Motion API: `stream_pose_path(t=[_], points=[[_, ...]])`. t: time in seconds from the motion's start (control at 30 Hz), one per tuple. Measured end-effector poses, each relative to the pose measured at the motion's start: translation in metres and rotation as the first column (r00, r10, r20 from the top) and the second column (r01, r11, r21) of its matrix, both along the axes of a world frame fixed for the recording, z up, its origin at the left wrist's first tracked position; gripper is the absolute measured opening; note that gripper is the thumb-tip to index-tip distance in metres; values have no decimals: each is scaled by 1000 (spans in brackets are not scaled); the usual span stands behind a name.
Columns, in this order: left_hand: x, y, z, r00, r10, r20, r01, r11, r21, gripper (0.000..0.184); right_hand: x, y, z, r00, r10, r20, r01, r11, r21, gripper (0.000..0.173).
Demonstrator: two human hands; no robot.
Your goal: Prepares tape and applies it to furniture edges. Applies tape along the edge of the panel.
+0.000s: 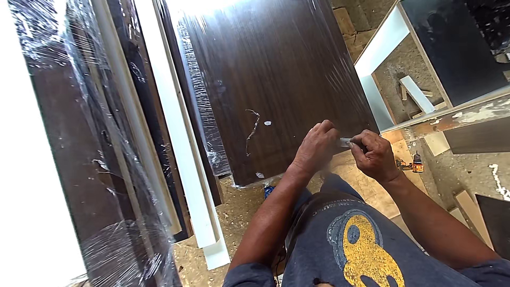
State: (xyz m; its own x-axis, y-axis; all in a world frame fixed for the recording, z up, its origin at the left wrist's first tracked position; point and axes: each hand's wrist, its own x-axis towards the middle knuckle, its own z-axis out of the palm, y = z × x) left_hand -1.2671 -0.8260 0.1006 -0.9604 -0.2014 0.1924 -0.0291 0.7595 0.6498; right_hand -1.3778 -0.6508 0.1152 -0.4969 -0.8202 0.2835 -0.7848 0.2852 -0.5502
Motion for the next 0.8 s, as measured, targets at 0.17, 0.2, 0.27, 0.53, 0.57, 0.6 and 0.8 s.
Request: stream_pose_path(t=[0.17,0.2,0.27,0.53,0.57,0.6,0.8], points=[[0,1,1,1000,5,3,-5,1000,8,14,-1,1,-1,1000,18,10,-18,1000,-15,16],[0,1,1,1000,5,5,-6,1000,7,14,-1,1,-1,1000,15,10,-14,1000,-16,16],[0,0,1,1000,3,3,-3,1000,5,13,-2,1,-1,1000,5,9,-5,1000,-19,15],[0,0,0,1000,-1,3,1,1000,-5,13,-3,2,-1,1000,-23,18,23,1000,-19,15],[0,0,0,1000,-1,1,1,1000,-5,13,-3,2,-1,1000,-17,20,17,1000,-15,16],[0,0,0,1000,-1,-2,1,1000,-6,13,-3,3,-1,1000,-8,21,9,1000,-12,16],[0,0,-2,1000,-1,-13,1,1000,-1,12,-5,3,-1,1000,-1,12,1,1000,-21,15]])
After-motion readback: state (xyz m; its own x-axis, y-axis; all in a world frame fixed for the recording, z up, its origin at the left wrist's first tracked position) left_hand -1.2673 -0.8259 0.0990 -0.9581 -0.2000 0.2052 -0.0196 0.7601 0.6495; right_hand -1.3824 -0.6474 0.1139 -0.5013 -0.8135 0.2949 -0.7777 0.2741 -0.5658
